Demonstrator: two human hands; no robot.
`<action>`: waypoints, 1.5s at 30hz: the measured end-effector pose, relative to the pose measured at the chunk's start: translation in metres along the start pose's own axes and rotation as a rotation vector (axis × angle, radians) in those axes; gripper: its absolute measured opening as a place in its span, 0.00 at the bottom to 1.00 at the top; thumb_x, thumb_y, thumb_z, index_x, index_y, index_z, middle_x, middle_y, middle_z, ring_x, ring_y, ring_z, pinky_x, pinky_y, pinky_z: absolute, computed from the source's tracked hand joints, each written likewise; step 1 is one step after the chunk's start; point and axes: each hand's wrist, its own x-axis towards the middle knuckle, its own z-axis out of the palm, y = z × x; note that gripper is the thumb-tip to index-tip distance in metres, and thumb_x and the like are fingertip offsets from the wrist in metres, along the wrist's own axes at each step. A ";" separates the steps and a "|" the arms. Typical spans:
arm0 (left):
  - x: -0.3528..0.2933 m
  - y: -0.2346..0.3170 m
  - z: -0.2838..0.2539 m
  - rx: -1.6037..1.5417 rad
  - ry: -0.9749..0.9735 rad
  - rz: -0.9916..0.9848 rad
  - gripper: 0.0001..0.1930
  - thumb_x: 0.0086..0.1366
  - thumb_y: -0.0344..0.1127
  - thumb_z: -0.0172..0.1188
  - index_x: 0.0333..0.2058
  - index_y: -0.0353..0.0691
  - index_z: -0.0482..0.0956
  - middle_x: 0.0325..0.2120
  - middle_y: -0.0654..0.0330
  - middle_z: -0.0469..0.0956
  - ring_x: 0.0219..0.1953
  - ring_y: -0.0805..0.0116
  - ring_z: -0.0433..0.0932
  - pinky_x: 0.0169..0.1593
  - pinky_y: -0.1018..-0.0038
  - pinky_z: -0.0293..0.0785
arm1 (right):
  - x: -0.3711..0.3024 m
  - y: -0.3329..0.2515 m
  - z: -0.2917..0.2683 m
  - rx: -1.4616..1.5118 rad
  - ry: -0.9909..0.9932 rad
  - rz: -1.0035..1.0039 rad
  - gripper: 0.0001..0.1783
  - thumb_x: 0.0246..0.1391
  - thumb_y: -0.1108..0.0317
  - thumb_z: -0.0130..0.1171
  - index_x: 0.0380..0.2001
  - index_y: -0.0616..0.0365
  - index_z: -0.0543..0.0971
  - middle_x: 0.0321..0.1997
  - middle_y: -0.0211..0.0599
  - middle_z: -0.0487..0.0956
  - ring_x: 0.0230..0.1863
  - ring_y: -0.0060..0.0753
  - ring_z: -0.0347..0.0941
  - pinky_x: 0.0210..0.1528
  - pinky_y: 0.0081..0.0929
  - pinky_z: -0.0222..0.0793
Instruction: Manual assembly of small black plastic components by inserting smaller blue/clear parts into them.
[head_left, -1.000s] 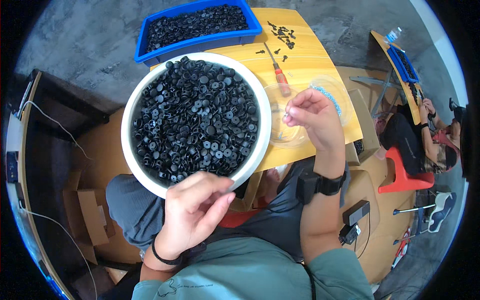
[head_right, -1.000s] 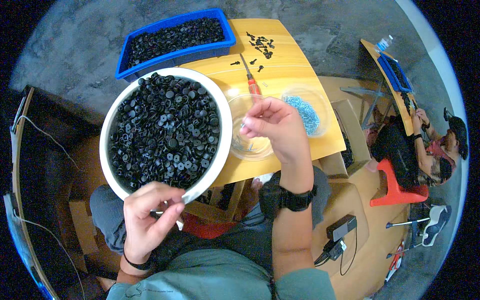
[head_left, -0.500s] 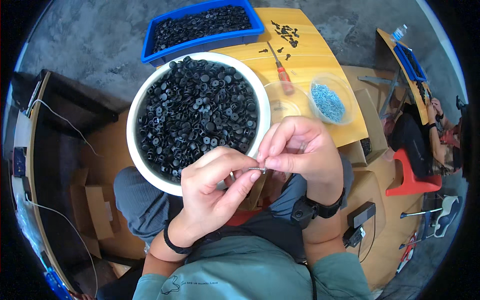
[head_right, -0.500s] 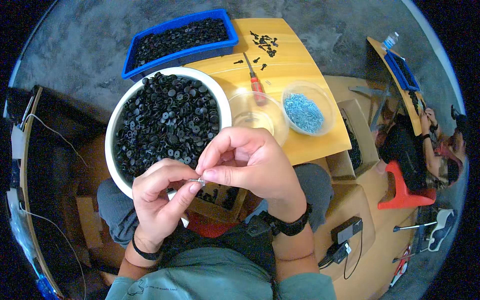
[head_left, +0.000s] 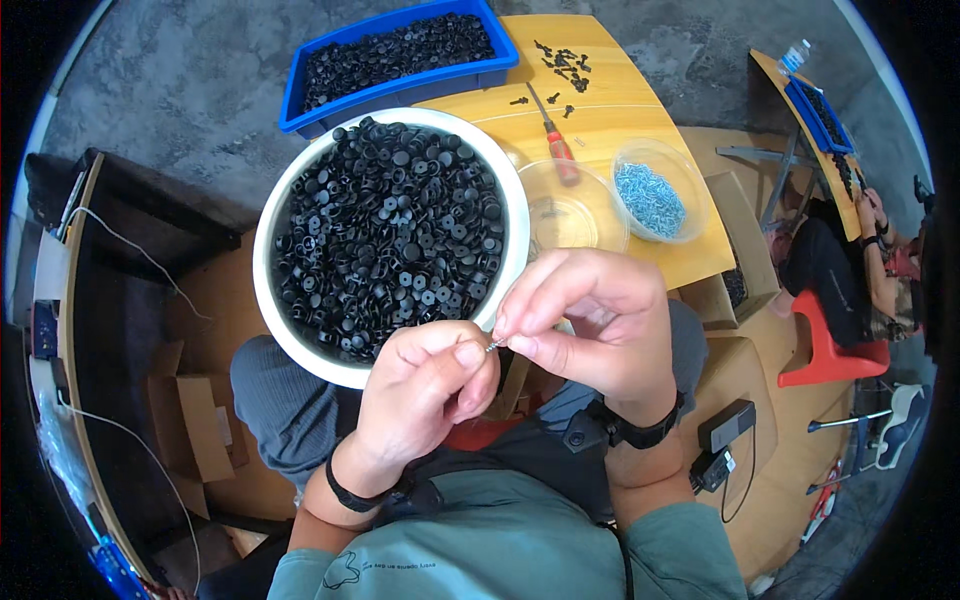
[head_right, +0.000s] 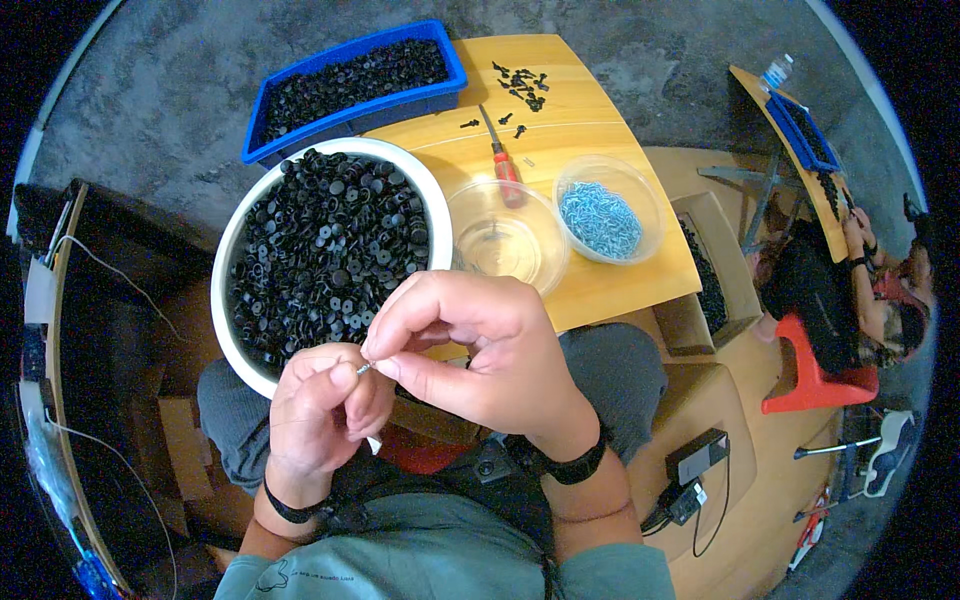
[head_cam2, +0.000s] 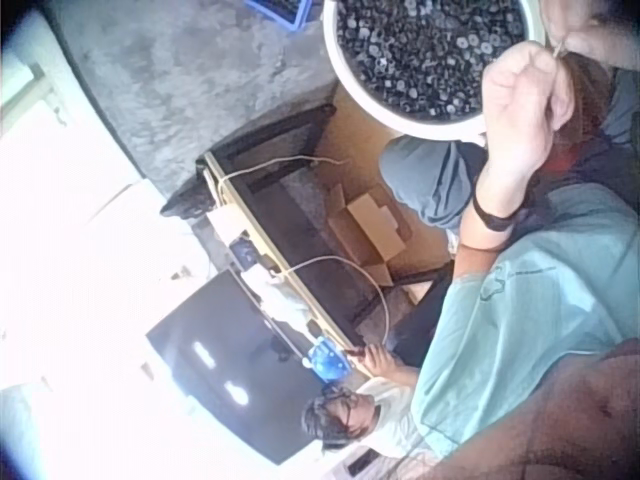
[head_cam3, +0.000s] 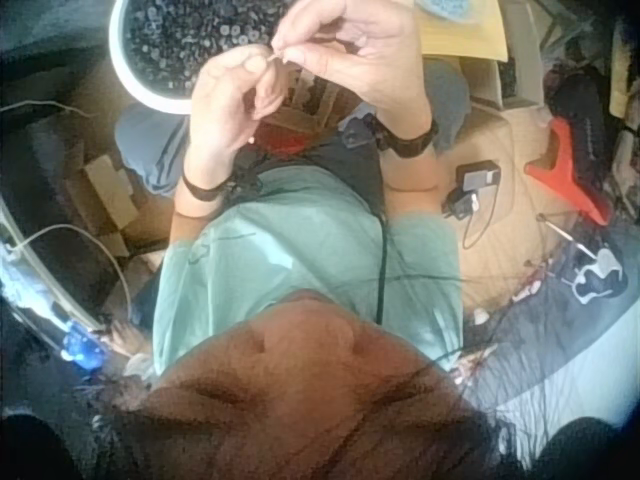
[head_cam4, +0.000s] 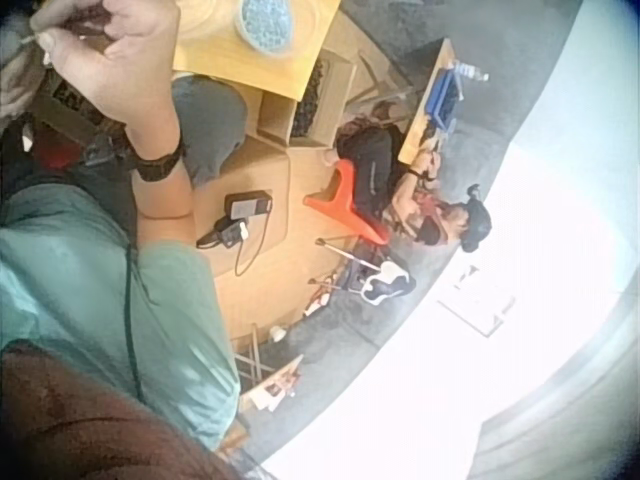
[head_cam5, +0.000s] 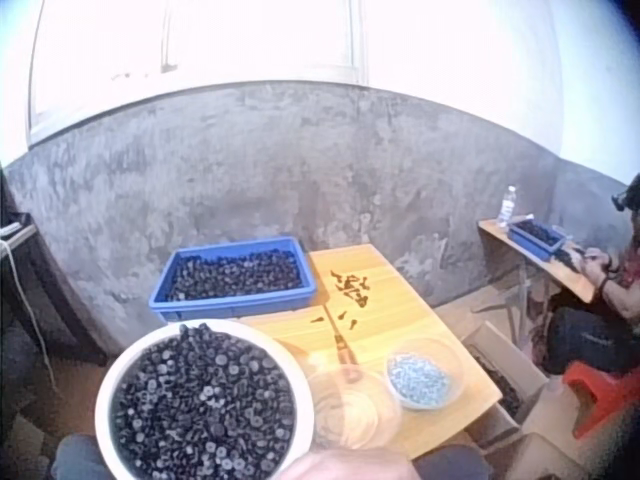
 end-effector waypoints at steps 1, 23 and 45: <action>-0.002 -0.001 0.001 0.257 0.069 0.105 0.15 0.67 0.32 0.47 0.20 0.35 0.68 0.15 0.64 0.67 0.16 0.77 0.60 0.21 0.82 0.56 | 0.001 -0.007 0.003 -0.012 0.035 0.127 0.07 0.46 0.80 0.62 0.30 0.63 0.76 0.33 0.35 0.77 0.37 0.22 0.75 0.39 0.19 0.72; -0.006 0.005 0.007 0.640 0.222 0.181 0.14 0.65 0.32 0.50 0.19 0.34 0.72 0.16 0.66 0.69 0.20 0.81 0.65 0.24 0.80 0.59 | -0.006 -0.009 -0.011 -0.098 0.083 0.299 0.03 0.53 0.74 0.58 0.28 0.63 0.76 0.25 0.24 0.74 0.27 0.12 0.67 0.30 0.14 0.63; 0.021 0.016 -0.033 1.958 0.693 0.362 0.06 0.46 0.25 0.62 0.27 0.36 0.79 0.24 0.55 0.73 0.29 0.54 0.76 0.35 0.63 0.73 | -0.002 0.025 -0.071 -0.593 0.584 0.169 0.05 0.51 0.75 0.61 0.32 0.65 0.79 0.23 0.24 0.76 0.23 0.10 0.67 0.26 0.11 0.62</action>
